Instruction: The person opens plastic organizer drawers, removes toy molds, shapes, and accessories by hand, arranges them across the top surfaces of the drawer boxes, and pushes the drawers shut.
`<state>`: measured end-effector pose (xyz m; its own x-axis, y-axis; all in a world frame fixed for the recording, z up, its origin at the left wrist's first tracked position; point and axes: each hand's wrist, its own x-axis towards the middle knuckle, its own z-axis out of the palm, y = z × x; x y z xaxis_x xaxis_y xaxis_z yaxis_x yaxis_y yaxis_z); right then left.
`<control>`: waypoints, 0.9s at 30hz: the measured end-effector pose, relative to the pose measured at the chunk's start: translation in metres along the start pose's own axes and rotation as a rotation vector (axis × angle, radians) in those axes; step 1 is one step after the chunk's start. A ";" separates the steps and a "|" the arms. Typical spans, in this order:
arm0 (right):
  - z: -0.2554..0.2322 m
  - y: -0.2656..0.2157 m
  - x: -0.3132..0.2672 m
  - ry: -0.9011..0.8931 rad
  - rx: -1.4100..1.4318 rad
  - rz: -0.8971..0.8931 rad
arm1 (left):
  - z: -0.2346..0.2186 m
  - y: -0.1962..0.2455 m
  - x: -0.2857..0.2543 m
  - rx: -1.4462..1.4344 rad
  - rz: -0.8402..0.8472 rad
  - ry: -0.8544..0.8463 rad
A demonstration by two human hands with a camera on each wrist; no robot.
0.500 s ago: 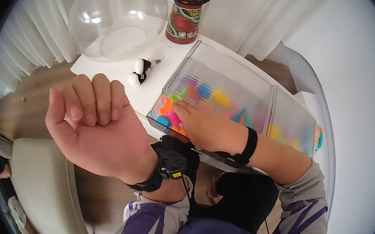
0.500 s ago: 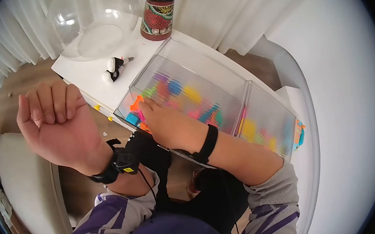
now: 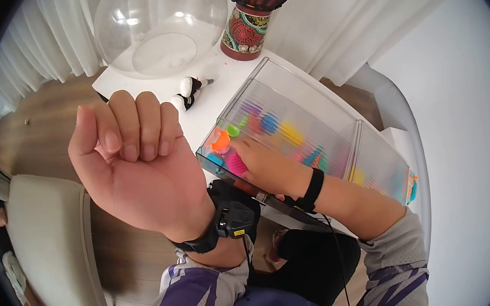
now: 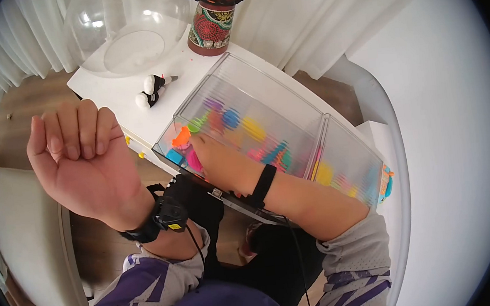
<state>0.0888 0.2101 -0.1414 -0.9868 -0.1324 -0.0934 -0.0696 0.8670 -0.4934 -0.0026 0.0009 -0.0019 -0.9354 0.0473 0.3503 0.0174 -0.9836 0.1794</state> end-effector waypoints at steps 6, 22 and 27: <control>0.005 0.001 -0.002 0.033 -0.229 -0.095 | 0.003 -0.004 -0.001 0.001 -0.012 0.000; -0.055 -0.043 -0.011 -0.308 -0.192 0.152 | -0.002 -0.009 0.000 -0.059 0.009 -0.005; -0.014 0.000 -0.019 -0.215 -0.132 -0.168 | -0.003 -0.008 0.000 -0.064 -0.004 -0.003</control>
<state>0.1053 0.2193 -0.1276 -0.9071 -0.3659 -0.2078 -0.2619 0.8775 -0.4018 -0.0038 0.0079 -0.0066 -0.9345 0.0515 0.3523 -0.0088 -0.9925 0.1219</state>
